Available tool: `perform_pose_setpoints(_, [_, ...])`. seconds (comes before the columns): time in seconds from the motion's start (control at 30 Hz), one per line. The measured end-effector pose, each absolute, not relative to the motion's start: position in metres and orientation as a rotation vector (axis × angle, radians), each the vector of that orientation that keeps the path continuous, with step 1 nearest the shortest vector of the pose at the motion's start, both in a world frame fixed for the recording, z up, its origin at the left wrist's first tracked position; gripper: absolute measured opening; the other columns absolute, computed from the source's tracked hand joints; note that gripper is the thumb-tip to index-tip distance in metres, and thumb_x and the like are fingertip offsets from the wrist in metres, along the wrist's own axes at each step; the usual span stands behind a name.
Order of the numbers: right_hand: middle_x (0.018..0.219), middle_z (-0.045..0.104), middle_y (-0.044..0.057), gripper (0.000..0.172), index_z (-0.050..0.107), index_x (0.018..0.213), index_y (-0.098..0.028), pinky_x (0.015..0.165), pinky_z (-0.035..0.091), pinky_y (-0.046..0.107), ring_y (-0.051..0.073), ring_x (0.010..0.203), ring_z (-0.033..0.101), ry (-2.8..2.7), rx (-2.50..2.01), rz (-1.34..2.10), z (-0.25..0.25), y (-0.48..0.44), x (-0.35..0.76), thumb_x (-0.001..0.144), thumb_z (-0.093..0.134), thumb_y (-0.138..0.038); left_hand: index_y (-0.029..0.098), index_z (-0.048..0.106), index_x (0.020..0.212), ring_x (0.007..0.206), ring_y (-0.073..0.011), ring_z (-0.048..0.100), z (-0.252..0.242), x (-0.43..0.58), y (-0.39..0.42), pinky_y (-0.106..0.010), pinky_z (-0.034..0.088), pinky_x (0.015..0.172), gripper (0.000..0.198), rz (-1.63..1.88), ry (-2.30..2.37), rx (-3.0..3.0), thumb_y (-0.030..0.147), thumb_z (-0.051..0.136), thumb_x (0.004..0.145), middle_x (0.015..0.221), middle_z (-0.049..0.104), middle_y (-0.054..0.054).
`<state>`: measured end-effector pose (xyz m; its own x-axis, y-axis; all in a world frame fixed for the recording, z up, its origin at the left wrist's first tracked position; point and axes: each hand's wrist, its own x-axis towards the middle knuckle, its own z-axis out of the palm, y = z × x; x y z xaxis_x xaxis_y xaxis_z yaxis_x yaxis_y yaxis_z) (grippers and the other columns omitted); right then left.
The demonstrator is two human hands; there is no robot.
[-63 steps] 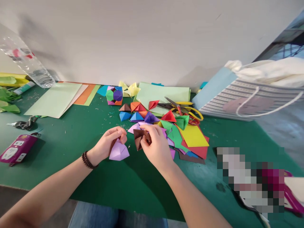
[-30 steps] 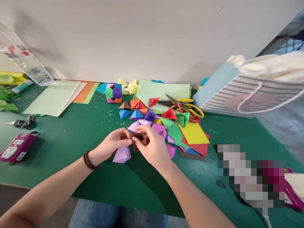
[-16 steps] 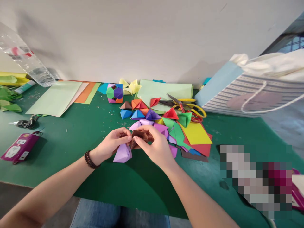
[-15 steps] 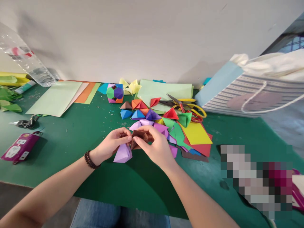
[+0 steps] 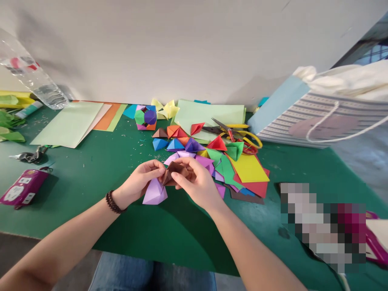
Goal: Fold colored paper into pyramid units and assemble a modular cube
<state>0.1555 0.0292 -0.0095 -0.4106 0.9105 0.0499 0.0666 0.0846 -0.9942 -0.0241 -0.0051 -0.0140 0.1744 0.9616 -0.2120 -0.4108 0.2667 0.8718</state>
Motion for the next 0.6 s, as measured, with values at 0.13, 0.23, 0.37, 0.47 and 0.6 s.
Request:
perform_pose_setpoints(0.13, [0.075,0.069,-0.001,0.031,0.063,0.100,-0.022,0.053,0.061,0.030,0.014,0.058,0.064,-1.525,-0.942,1.541,-0.0111,0.0320,0.1550,0.077,0.072,-0.041,0.015,0.057,0.072,0.055,-0.0079,0.052,-0.0131,-0.0242,-0.0051,-0.022,0.038,0.055,0.029,1.142,0.924,0.741,0.034,0.078,0.072,0.062,0.059,0.002])
perform_pose_setpoints(0.23, [0.075,0.068,-0.001,0.031,0.064,0.101,-0.023,0.054,0.060,0.029,0.014,0.063,0.065,-1.466,-0.902,1.605,-0.0139,0.0340,0.1553,0.078,0.072,-0.041,0.015,0.056,0.071,0.054,-0.0079,0.052,-0.0140,-0.0247,-0.0051,-0.022,0.038,0.054,0.029,1.140,0.915,0.722,0.035,0.078,0.072,0.062,0.059,0.002])
perform_pose_setpoints(0.37, [0.079,0.067,-0.001,0.031,0.065,0.103,-0.023,0.056,0.059,0.029,0.014,0.065,0.066,-1.438,-0.866,1.649,-0.0159,0.0352,0.1558,0.079,0.072,-0.042,0.015,0.055,0.071,0.055,-0.0077,0.052,-0.0136,-0.0247,-0.0053,-0.021,0.038,0.054,0.031,1.142,0.909,0.704,0.036,0.079,0.071,0.063,0.059,0.002])
perform_pose_setpoints(0.47, [0.079,0.067,0.000,0.033,0.066,0.104,-0.023,0.058,0.060,0.030,0.015,0.065,0.066,-1.434,-0.872,1.656,-0.0148,0.0350,0.1554,0.079,0.073,-0.043,0.015,0.057,0.076,0.058,-0.0073,0.051,-0.0123,-0.0236,-0.0058,-0.021,0.039,0.057,0.031,1.152,0.901,0.731,0.037,0.078,0.072,0.066,0.058,0.002])
perform_pose_setpoints(0.6, [0.076,0.067,0.000,0.036,0.068,0.105,-0.023,0.061,0.061,0.033,0.016,0.064,0.066,-1.474,-0.917,1.615,-0.0117,0.0334,0.1542,0.077,0.075,-0.043,0.015,0.058,0.088,0.068,-0.0089,0.056,-0.0131,-0.0225,-0.0069,-0.023,0.043,0.066,0.029,1.188,0.962,0.898,0.033,0.076,0.075,0.078,0.060,0.001])
